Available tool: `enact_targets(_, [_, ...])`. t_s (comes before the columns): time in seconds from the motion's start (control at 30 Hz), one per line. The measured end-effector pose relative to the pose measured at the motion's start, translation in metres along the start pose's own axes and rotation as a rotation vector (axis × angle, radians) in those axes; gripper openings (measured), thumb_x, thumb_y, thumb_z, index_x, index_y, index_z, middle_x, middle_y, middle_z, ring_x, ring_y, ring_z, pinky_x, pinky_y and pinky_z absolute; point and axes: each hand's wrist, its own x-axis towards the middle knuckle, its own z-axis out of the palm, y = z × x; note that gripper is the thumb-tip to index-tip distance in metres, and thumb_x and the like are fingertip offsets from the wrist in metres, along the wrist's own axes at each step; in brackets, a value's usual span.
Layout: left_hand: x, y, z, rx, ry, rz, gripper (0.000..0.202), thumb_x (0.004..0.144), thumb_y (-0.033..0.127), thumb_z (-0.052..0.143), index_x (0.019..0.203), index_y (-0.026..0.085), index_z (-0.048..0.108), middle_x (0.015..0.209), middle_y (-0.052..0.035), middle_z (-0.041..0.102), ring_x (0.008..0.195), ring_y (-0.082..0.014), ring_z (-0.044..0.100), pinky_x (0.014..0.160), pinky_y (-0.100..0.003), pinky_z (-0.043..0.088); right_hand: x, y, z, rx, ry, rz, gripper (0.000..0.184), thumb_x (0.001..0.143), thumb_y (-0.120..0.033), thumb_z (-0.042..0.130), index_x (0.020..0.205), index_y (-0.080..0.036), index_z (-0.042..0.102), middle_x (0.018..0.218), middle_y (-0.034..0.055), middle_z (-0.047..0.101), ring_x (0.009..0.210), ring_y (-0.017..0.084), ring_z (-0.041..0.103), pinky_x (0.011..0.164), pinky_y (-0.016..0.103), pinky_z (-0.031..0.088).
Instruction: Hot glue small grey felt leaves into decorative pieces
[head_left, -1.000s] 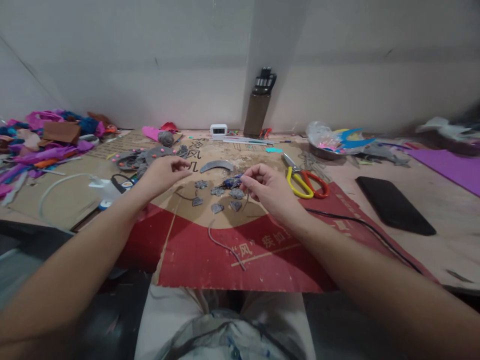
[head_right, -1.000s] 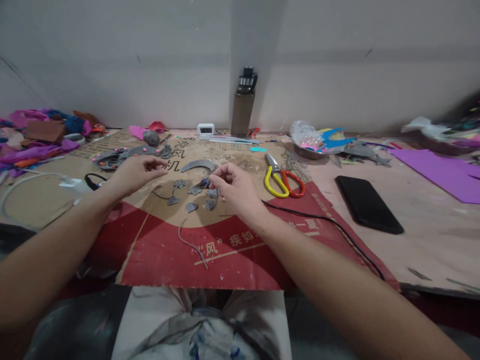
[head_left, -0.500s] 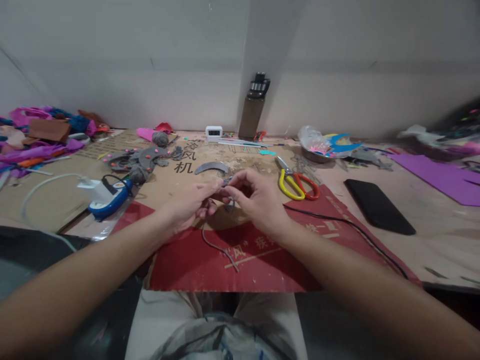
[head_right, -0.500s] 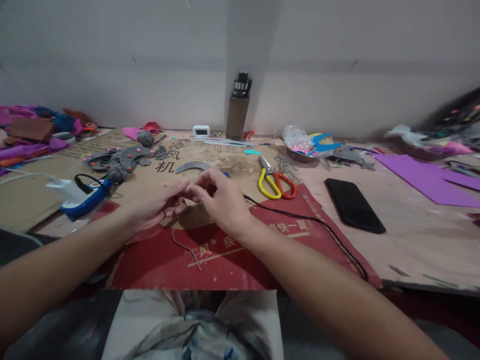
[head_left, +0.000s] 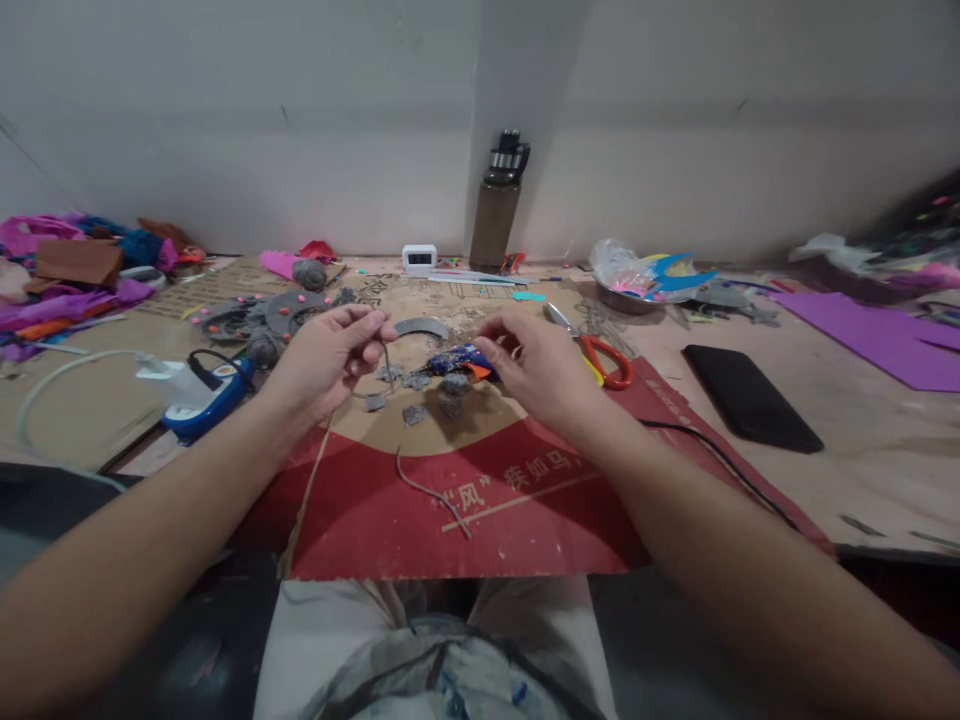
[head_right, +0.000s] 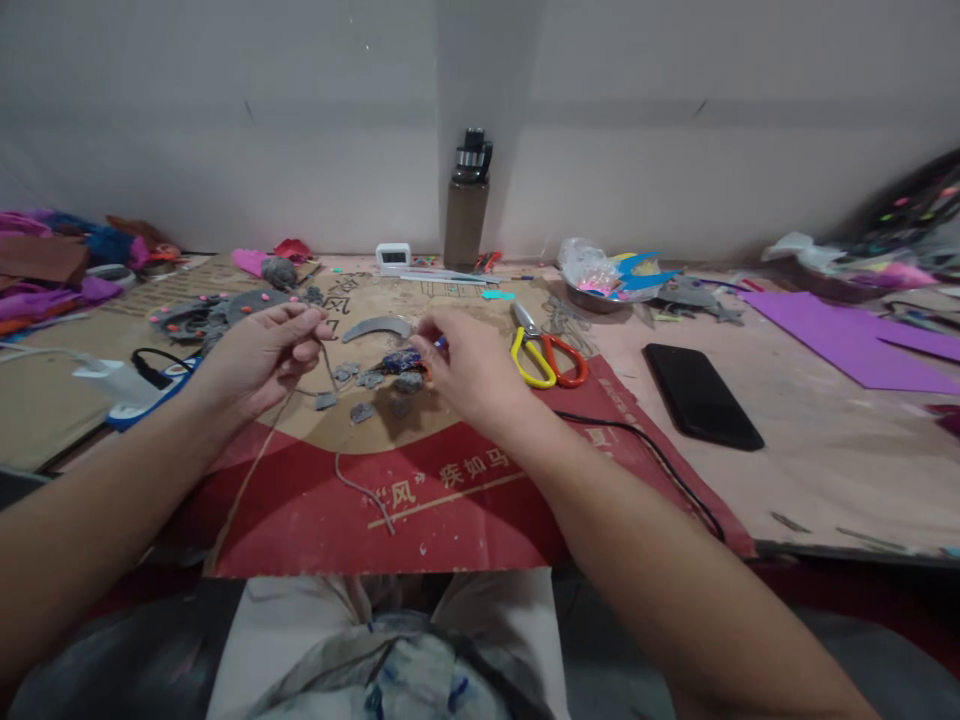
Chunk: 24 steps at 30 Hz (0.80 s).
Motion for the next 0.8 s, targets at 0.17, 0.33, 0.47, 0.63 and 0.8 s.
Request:
enact_targets(0.17, [0.007,-0.010,-0.016,0.082,0.020,0.027,0.017,0.076,0.030,0.066,0.076,0.015,0.058,0.064,0.0012,0.055,0.043,-0.0026,0.037,0.038,-0.016,0.022,0.005,0.023,0.008,-0.354,-0.274,0.174,0.021,0.086,-0.034,0.057,0.095,-0.015,0.063,0.100,0.0144,0.063,0.095,0.026,0.057,0.082,0.038,0.043])
enact_targets(0.33, [-0.004,-0.027,-0.017,0.469,-0.087,0.049,0.026,0.078,0.042,0.063,0.077,0.015,0.064,0.057,-0.0002,0.058,0.044,-0.0068,0.040,0.042,-0.019,0.029,0.003,0.028,0.023,-0.492,-0.359,0.212,0.026,0.087,-0.023,0.053,0.107,-0.008,0.060,0.112,0.0212,0.059,0.103,0.029,0.056,0.086,0.039,0.042])
enact_targets(0.47, [-0.014,-0.028,-0.017,0.863,-0.188,0.211,0.028,0.081,0.045,0.058,0.082,0.019,0.069,0.071,-0.0027,0.068,0.061,-0.0137,0.056,0.056,-0.024,0.040,0.005,0.026,0.024,-0.457,-0.372,0.225,0.023,0.085,-0.019,0.049,0.102,-0.009,0.062,0.103,0.0199,0.063,0.094,0.026,0.059,0.080,0.035,0.042])
enact_targets(0.63, [-0.015,-0.028,-0.017,1.155,-0.210,0.322,0.029,0.085,0.041,0.051,0.089,0.021,0.072,0.083,-0.0029,0.072,0.073,-0.0175,0.061,0.068,-0.027,0.041,0.005,0.028,0.023,-0.443,-0.357,0.234,0.024,0.084,-0.019,0.048,0.101,-0.009,0.061,0.100,0.0185,0.063,0.089,0.025,0.059,0.077,0.034,0.042])
enact_targets(0.8, [-0.012,-0.031,-0.017,1.202,-0.243,0.299,0.031,0.086,0.041,0.049,0.091,0.021,0.072,0.084,-0.0029,0.072,0.072,-0.0175,0.060,0.066,-0.027,0.040,0.004,0.032,0.024,-0.435,-0.320,0.189,0.025,0.084,-0.018,0.047,0.102,-0.008,0.060,0.103,0.0190,0.060,0.093,0.026,0.057,0.080,0.035,0.042])
